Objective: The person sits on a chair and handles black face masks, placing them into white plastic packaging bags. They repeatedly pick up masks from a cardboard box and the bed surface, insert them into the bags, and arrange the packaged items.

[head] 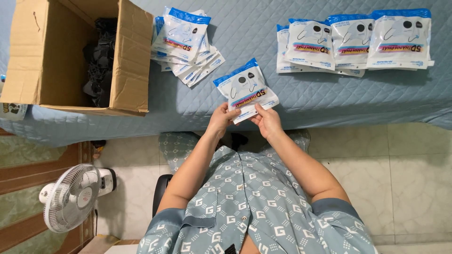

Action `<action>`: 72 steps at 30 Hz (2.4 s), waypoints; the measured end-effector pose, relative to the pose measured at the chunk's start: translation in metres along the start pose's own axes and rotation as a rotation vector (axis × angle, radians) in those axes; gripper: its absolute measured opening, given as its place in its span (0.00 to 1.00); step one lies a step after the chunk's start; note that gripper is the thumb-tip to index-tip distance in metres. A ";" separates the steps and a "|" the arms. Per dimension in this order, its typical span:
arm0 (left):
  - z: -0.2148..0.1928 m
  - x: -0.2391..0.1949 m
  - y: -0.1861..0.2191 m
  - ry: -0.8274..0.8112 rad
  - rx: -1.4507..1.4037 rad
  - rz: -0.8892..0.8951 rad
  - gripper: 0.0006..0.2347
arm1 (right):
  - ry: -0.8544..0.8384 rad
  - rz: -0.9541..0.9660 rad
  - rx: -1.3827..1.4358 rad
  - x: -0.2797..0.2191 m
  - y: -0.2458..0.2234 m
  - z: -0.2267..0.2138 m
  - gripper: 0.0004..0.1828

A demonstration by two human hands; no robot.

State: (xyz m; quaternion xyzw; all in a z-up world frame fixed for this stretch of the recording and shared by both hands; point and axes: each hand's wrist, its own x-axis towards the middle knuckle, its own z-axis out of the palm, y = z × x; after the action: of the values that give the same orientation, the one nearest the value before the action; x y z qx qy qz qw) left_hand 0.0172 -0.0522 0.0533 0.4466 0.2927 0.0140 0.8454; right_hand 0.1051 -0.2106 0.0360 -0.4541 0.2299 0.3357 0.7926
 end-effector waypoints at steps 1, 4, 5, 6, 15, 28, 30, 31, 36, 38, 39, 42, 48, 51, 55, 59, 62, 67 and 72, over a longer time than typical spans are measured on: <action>0.006 -0.005 0.006 -0.005 0.005 -0.002 0.17 | 0.003 -0.004 0.006 -0.003 -0.005 0.001 0.19; 0.016 -0.013 0.014 -0.075 0.019 0.014 0.17 | -0.030 -0.101 -0.026 -0.006 -0.018 -0.002 0.16; 0.015 -0.012 0.012 -0.102 0.011 0.034 0.18 | -0.042 -0.135 -0.040 -0.004 -0.022 -0.006 0.15; 0.015 -0.009 0.009 -0.130 0.005 0.054 0.19 | -0.054 -0.170 -0.052 -0.002 -0.028 -0.010 0.13; 0.005 -0.002 0.025 0.087 0.862 0.498 0.12 | -0.008 -0.371 0.045 -0.019 -0.110 -0.033 0.09; -0.023 0.049 -0.014 -0.091 1.303 0.477 0.32 | 0.184 -0.490 0.219 0.118 -0.260 -0.158 0.14; -0.024 0.050 -0.014 -0.103 1.314 0.456 0.33 | 0.273 -0.433 0.244 0.141 -0.271 -0.176 0.16; -0.024 0.049 -0.015 -0.098 1.314 0.454 0.33 | 0.270 -0.430 0.242 0.142 -0.272 -0.177 0.16; -0.023 0.050 -0.015 -0.101 1.353 0.452 0.34 | 0.297 -0.383 0.272 0.146 -0.281 -0.173 0.19; -0.027 0.054 -0.019 -0.104 1.353 0.450 0.35 | 0.299 -0.383 0.265 0.148 -0.279 -0.172 0.20; -0.030 0.056 -0.021 -0.109 1.356 0.448 0.35 | 0.302 -0.383 0.260 0.148 -0.278 -0.172 0.21; -0.029 0.056 -0.022 -0.096 1.358 0.448 0.35 | 0.285 -0.384 0.235 0.126 -0.275 -0.154 0.27; -0.033 0.060 -0.028 -0.078 1.363 0.475 0.36 | 0.205 -0.400 0.158 0.090 -0.256 -0.146 0.34; -0.033 0.060 -0.032 -0.054 1.416 0.511 0.36 | 0.342 -0.496 0.122 0.098 -0.227 -0.164 0.29; -0.034 0.060 -0.040 0.007 1.454 0.531 0.37 | 0.424 -0.559 0.091 0.088 -0.165 -0.143 0.13; -0.040 0.060 -0.045 0.000 1.496 0.567 0.40 | 0.283 -0.593 -0.109 0.077 -0.081 -0.077 0.10; -0.049 0.045 -0.047 -0.072 1.470 0.560 0.39 | 0.071 -0.628 -0.367 0.078 -0.033 -0.034 0.06; -0.072 0.000 -0.025 -0.253 1.329 0.474 0.32 | -0.299 -0.827 -0.875 0.089 0.009 0.023 0.11; -0.092 -0.081 0.071 -0.403 0.979 0.126 0.24 | -0.370 -1.012 -1.707 0.084 0.033 0.077 0.30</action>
State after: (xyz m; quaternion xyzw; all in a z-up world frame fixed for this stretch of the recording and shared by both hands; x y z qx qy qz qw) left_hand -0.0799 0.0361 0.1077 0.7993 0.0695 -0.1596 0.5751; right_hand 0.1415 -0.1036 -0.0021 -0.8546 -0.4334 0.0774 0.2752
